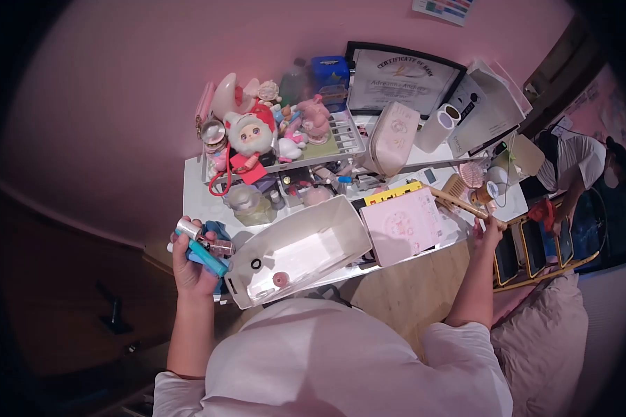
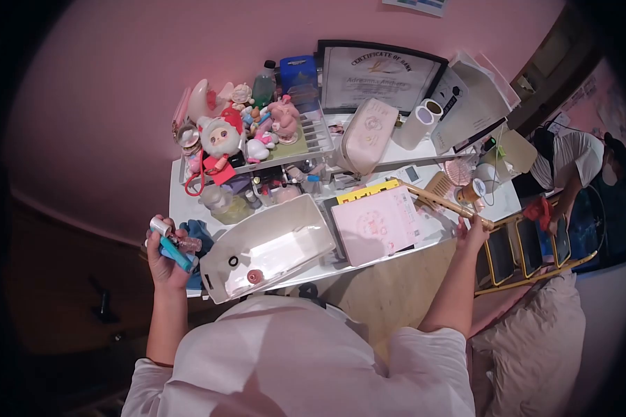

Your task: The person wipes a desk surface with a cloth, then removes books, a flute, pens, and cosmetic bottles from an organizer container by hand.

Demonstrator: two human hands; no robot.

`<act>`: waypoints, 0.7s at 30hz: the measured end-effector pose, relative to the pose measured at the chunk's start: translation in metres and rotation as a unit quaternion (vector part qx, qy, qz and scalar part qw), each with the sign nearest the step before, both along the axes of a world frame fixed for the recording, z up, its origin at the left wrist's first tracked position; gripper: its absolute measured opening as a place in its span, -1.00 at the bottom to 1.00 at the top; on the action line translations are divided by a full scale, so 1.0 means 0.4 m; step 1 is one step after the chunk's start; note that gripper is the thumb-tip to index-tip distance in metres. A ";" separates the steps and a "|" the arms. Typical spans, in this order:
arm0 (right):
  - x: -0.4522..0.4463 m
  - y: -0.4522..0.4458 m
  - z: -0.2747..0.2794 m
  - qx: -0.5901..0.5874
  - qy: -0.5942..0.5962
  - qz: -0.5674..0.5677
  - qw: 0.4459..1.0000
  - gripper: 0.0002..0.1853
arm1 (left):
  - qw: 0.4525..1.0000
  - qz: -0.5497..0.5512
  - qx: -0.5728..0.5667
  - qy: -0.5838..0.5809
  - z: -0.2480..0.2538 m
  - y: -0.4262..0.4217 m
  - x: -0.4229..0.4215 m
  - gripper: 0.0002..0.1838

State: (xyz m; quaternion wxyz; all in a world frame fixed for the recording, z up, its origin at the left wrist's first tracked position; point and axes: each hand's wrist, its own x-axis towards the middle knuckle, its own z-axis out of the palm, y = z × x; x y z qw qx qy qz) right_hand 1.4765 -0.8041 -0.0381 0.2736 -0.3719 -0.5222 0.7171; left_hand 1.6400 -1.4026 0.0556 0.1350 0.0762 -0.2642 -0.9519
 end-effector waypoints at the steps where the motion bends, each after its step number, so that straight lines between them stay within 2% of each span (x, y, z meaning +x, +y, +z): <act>1: -0.014 0.000 -0.015 -0.027 -0.003 0.018 0.999 -0.75 | 1.000 0.000 -0.002 0.000 0.003 0.004 -0.003 -0.70; 6: -0.068 -0.057 -0.091 -0.148 -0.023 0.084 0.985 -0.80 | 1.000 -0.007 -0.018 0.020 0.009 0.023 -0.015 -0.70; 9: -0.081 -0.081 -0.108 -0.108 -0.077 0.145 0.981 -0.77 | 1.000 -0.003 -0.022 0.021 0.008 0.023 -0.013 -0.70; 13: -0.093 -0.088 -0.108 -0.051 -0.143 0.145 0.978 -0.77 | 1.000 0.009 -0.021 0.012 0.008 0.019 -0.006 -0.70; 21: -0.090 -0.104 -0.088 -0.040 -0.177 0.103 0.978 -0.66 | 0.999 -0.007 -0.021 0.030 0.009 0.010 -0.004 -0.70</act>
